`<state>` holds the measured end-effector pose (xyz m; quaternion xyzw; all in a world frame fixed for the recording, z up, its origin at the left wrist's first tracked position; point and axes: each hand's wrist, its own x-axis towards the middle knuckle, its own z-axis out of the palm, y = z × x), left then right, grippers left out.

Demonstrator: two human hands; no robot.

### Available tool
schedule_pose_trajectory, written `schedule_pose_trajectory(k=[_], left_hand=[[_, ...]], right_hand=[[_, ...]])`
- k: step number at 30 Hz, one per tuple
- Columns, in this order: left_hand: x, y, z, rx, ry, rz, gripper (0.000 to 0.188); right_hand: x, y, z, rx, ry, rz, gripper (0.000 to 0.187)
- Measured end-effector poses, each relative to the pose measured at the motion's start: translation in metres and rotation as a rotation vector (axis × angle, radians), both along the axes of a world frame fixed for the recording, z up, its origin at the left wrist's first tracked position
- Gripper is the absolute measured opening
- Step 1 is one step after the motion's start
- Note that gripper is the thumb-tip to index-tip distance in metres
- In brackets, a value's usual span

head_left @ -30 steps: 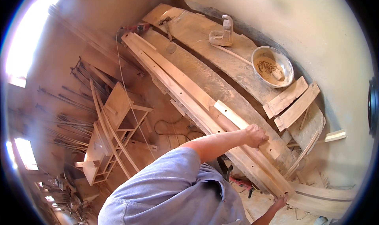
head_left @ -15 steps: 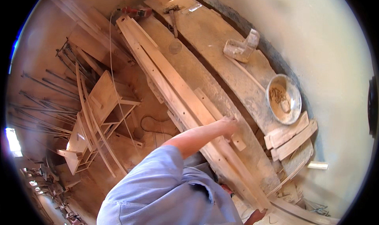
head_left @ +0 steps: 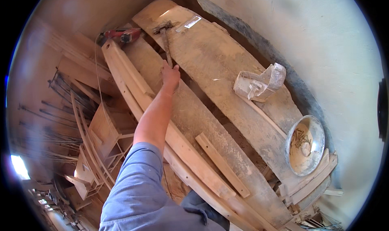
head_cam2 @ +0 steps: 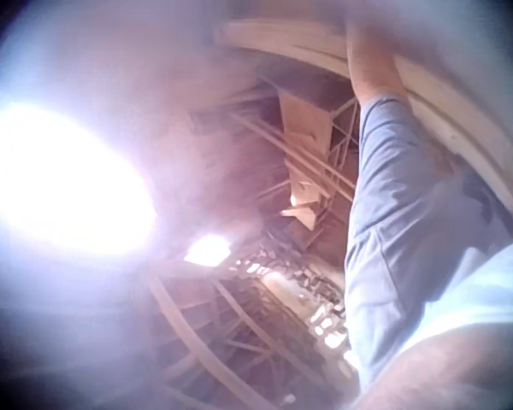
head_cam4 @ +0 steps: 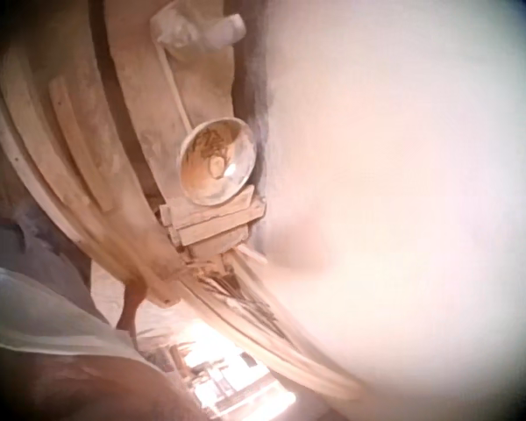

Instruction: The person walks through a workshop and refills a pneumatic nail gun with a liquid from a plastic bottle. They then assemble a wooden frame by positioning planks and securing them with the nail gun and a hammer. The person also applies glue to a wooden piece and attaches it to the frame.

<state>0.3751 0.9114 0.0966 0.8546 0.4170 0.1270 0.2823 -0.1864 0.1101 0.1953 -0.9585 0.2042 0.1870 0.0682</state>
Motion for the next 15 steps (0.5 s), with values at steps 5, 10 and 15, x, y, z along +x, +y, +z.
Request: schedule_pose_trajectory(k=[5,10,15], left_hand=[[0.036,0.023,-0.018,0.154,0.132,-0.095,0.077],[0.04,0.076,-0.022,0.004,0.129,-0.057,0.024],[0.07,0.056,0.049,-1.03,-0.209,0.241,0.023]], right_hand=[[-0.022,-0.001,0.013,-0.06,0.05,-0.063,0.036],[-0.011,-0.014,0.003,0.007,0.023,-0.037,0.033],[-0.021,-0.008,0.003,-0.022,0.077,-0.069,0.034]])
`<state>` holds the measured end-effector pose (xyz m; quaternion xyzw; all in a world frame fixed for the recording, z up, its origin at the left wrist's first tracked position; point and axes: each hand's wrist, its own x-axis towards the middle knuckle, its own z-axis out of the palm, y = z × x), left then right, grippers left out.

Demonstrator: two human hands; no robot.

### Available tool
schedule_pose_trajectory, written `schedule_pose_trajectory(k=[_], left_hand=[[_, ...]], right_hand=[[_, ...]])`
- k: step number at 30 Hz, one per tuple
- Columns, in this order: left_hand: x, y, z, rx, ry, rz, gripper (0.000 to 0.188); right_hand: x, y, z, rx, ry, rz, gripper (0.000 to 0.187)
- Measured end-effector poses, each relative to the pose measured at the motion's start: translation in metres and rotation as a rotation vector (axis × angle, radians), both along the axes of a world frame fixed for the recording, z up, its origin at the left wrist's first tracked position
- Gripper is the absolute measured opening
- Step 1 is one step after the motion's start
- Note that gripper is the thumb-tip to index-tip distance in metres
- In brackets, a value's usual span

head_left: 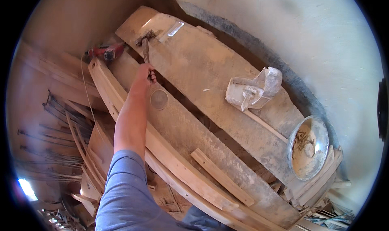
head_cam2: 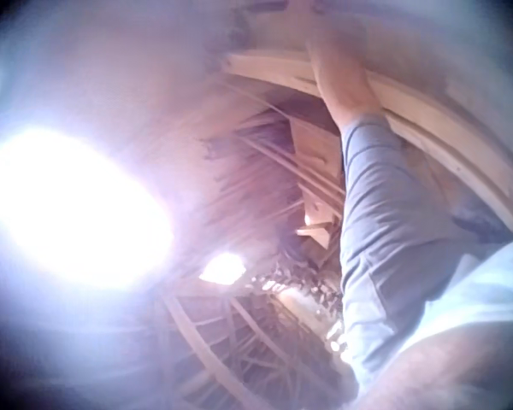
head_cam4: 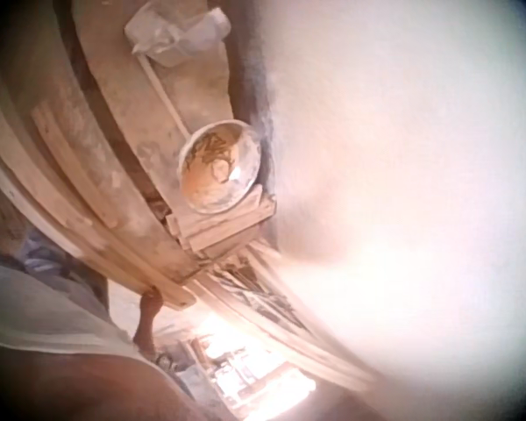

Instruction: The person walks through a workshop and refills a pneumatic nail gun with a liquid from a plastic bottle. They then assemble a wooden frame by positioning planks and securing them with the nail gun and a hammer. The person also applies glue to a wooden piece and attaches it to the frame.

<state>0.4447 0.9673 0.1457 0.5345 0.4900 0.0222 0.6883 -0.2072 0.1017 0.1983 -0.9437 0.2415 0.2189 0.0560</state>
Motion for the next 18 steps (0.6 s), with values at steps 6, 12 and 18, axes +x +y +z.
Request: schedule_pose_trajectory(k=[6,12,18], left_hand=[[0.008,0.013,0.041,-0.152,-0.411,0.167,0.028],[-0.094,-0.092,0.111,-0.065,-0.319,0.211,0.026],[-0.285,-0.229,0.169,-0.128,-0.275,0.0,0.034]], right_hand=[[0.063,0.038,0.0,0.123,-0.025,-0.316,0.047],[0.171,0.141,-0.036,0.613,-0.55,-0.217,0.021],[0.297,0.355,0.042,1.479,-0.295,-0.203,0.037]])
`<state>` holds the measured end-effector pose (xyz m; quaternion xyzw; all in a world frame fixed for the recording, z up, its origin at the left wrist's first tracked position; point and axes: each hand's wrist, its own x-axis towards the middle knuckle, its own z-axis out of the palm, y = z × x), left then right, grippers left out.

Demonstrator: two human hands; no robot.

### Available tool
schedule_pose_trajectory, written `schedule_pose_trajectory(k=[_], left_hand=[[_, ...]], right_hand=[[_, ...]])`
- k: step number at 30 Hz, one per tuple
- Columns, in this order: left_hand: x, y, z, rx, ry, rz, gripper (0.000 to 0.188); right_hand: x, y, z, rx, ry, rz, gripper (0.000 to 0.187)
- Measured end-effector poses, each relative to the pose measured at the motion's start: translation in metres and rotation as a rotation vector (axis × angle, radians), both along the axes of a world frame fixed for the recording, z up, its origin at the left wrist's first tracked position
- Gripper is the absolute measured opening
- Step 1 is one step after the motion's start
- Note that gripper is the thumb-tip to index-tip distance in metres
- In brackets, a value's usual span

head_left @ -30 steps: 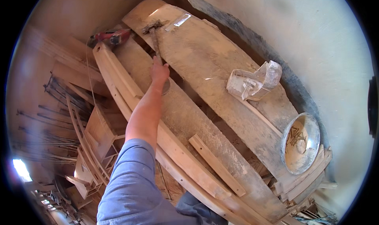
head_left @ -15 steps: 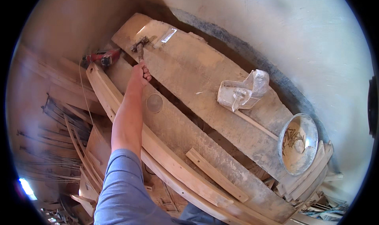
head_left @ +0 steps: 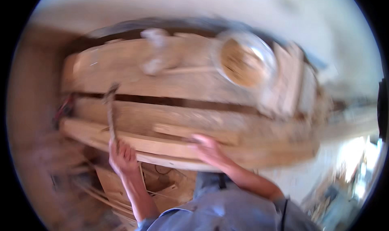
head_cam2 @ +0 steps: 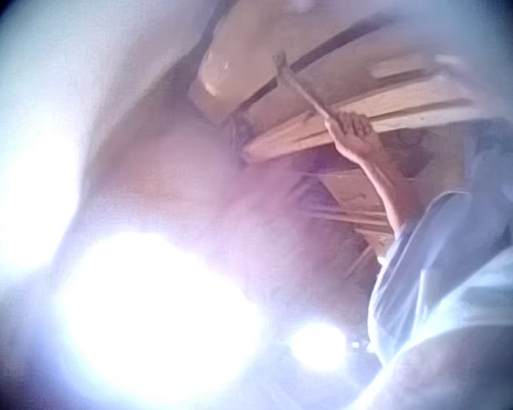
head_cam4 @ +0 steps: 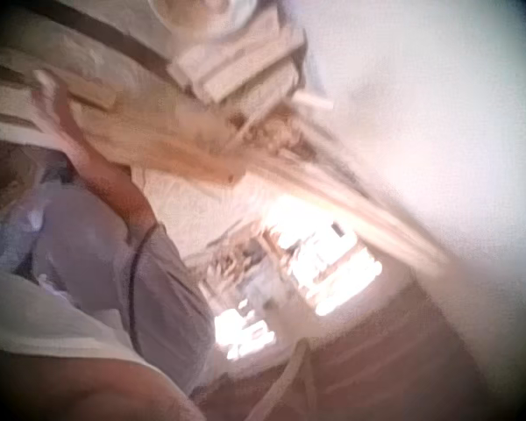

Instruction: The person walks through a workshop and refills a pneumatic nail gun with a liquid from a plastic bottle. They then assemble a wooden frame by positioning planks and securing them with the nail gun and a hammer. The person also applies glue to a wooden piece and attaches it to the frame.

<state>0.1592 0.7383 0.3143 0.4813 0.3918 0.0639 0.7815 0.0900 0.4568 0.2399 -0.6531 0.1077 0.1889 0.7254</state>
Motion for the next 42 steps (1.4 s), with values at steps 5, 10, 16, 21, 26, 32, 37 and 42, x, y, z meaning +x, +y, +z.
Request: schedule_pose_trajectory(k=[5,10,16,21,26,32,37,42], left_hand=[[-0.14,-0.118,0.057,0.039,0.073,-0.353,0.031],[-0.232,-0.182,0.075,0.229,0.059,-1.116,0.028],[-0.25,-0.366,0.071,0.354,-0.096,-1.922,0.029],[-0.279,-0.526,-0.031,0.796,-0.595,-1.733,0.041],[-0.308,-0.64,-0.117,1.237,-0.709,-1.616,0.047],[-0.32,-0.657,-0.155,1.47,-0.665,-1.644,0.049],[-0.323,-0.668,-0.138,1.578,-0.612,-1.719,0.048],[-0.319,-0.666,-0.146,1.527,-0.605,-1.722,0.047]], right_hand=[[-0.004,0.034,0.031,0.528,0.216,0.196,0.025],[-0.049,-0.062,0.064,0.848,0.674,-0.698,0.015],[-0.19,-0.287,0.039,0.92,0.428,-0.971,0.023],[-0.363,-0.453,0.065,0.401,0.199,-1.113,0.024],[-0.489,-0.54,0.056,-0.066,0.351,-1.245,0.02],[-0.542,-0.582,0.005,0.009,0.519,-1.111,0.019],[-0.527,-0.6,-0.016,-0.042,0.591,-0.809,0.019],[-0.527,-0.605,-0.018,0.166,0.614,-0.886,0.018]])
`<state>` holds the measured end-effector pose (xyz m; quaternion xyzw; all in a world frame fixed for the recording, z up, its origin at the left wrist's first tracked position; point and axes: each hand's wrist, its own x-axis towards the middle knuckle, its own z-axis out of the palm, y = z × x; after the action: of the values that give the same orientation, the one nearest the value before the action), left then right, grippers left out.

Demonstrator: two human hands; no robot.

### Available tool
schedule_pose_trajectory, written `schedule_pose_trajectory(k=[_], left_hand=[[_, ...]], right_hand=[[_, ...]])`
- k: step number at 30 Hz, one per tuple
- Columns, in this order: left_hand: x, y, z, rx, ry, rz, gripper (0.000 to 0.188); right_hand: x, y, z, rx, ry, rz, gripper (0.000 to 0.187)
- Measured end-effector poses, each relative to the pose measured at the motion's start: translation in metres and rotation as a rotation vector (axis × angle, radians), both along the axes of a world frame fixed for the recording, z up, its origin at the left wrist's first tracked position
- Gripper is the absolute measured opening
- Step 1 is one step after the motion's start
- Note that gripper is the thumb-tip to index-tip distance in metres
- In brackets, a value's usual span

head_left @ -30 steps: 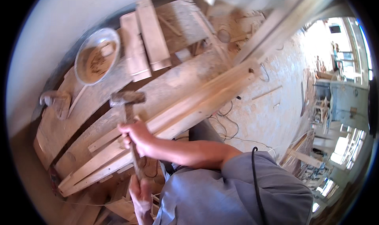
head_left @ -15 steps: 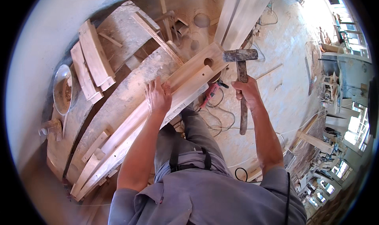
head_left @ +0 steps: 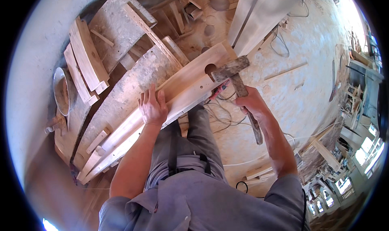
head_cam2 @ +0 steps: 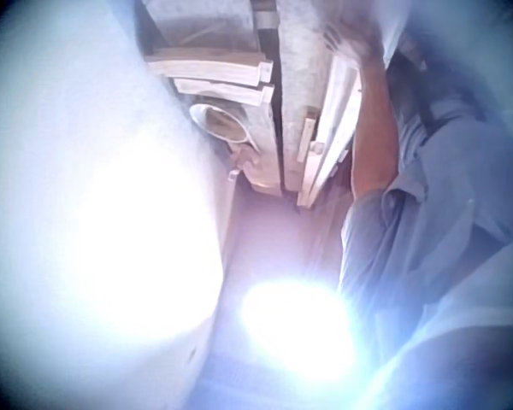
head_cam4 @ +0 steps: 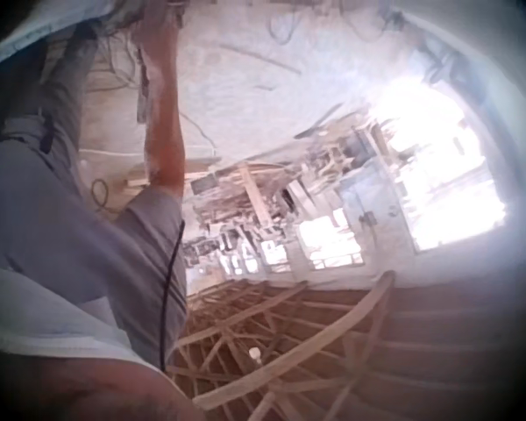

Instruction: The person walks through a workshop and refills a pneumatic nail gun with a liquid from a plastic bottle. They then assemble a wooden frame by positioning planks and securing them with the nail gun and a hammer. The person also applies glue to a wooden piece and attaches it to the frame.

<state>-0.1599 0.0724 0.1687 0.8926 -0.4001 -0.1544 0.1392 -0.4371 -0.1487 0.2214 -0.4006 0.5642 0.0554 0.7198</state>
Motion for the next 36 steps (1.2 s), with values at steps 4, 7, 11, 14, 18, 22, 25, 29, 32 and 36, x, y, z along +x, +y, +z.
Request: schedule_pose_trajectory(k=[4,7,11,14,18,22,25,29,32,36], left_hand=[[0.0,0.002,0.001,-0.015,0.014,-0.006,0.046],[0.0,0.0,0.003,-0.036,0.046,-0.01,0.045],[0.003,-0.002,0.004,-0.055,0.066,-0.006,0.044],[0.002,0.007,-0.002,-0.073,0.064,-0.007,0.044],[0.005,0.002,0.002,-0.041,0.071,-0.024,0.045],[0.006,0.006,-0.001,-0.051,0.056,-0.033,0.046],[0.007,0.003,0.001,-0.065,0.07,-0.047,0.047],[0.005,0.0,0.003,-0.06,0.064,-0.028,0.046],[0.002,0.003,-0.002,-0.071,0.054,-0.052,0.045],[0.012,-0.003,-0.002,-0.058,0.072,-0.031,0.042]], right_hand=[[-0.023,-0.051,0.022,-0.155,0.034,-0.147,0.018],[-0.048,-0.102,0.031,-0.293,-0.007,-0.37,0.017],[-0.038,-0.05,-0.009,-0.395,0.177,-0.286,0.012],[0.012,0.0,0.004,-0.019,0.228,0.172,0.019],[0.006,-0.008,0.004,-0.01,0.161,0.118,0.021],[-0.022,-0.06,0.017,-0.214,0.231,-0.1,0.021],[-0.071,-0.113,0.031,-0.281,-0.005,-0.341,0.015],[-0.055,-0.076,0.007,-0.347,0.048,-0.484,0.016],[-0.01,0.003,-0.017,-0.142,0.261,0.2,0.015],[0.007,-0.005,0.007,-0.002,0.199,0.156,0.022]])
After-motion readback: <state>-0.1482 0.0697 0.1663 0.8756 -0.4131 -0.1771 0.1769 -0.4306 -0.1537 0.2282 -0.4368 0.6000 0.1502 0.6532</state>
